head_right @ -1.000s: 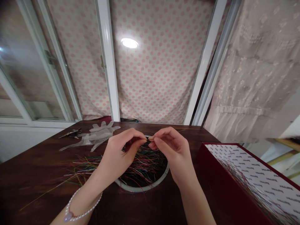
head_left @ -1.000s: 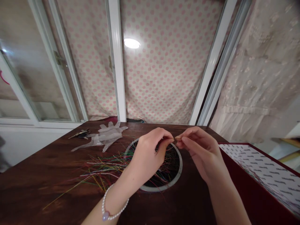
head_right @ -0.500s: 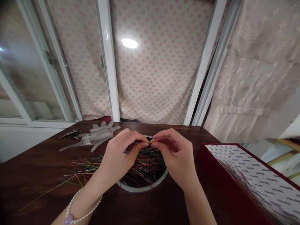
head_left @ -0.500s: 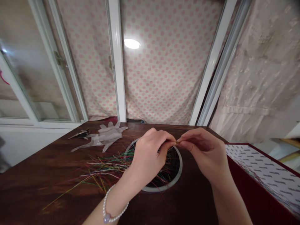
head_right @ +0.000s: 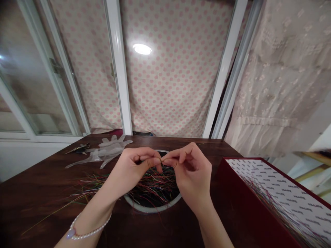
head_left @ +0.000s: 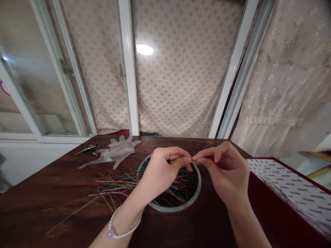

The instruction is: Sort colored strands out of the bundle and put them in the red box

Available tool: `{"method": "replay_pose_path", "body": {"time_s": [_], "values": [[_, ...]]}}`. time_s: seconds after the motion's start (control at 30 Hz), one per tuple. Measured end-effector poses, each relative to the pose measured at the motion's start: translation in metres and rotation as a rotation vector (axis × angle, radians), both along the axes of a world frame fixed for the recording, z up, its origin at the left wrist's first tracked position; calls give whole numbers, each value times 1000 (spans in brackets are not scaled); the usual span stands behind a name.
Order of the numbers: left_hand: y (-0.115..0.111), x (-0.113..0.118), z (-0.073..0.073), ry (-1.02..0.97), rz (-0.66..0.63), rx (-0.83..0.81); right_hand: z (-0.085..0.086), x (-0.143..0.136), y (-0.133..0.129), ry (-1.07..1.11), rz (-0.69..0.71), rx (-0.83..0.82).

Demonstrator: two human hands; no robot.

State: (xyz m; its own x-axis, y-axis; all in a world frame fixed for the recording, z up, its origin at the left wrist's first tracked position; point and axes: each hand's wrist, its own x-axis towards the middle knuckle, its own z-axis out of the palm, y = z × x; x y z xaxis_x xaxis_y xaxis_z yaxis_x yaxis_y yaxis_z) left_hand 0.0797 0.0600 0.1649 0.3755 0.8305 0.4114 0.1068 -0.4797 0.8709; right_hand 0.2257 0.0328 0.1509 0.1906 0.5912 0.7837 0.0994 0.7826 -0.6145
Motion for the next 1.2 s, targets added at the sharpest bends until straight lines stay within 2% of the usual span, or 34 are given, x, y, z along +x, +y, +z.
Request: {"method": "replay_pose_path", "body": {"time_s": [0.2, 0.47, 0.67, 0.77, 0.97, 1.07, 1.2], "values": [[0, -5, 0, 244, 19, 111, -4, 17, 0, -449, -201, 63], [0, -7, 3, 274, -32, 78, 0, 25, 1, -535, -164, -24], [2, -8, 3, 303, -120, -40, -4, 27, 7, -511, -200, 42], [6, -10, 1, 274, -217, -111, -5, 24, 8, -442, -182, 68], [17, -5, -7, 43, -435, -296, -3, 16, 5, -268, -114, 155], [16, 0, -10, -60, -466, -329, -1, 14, 5, -204, -128, 184], [12, 4, -11, -100, -518, -323, 0, 13, 8, -108, -146, 192]]}}
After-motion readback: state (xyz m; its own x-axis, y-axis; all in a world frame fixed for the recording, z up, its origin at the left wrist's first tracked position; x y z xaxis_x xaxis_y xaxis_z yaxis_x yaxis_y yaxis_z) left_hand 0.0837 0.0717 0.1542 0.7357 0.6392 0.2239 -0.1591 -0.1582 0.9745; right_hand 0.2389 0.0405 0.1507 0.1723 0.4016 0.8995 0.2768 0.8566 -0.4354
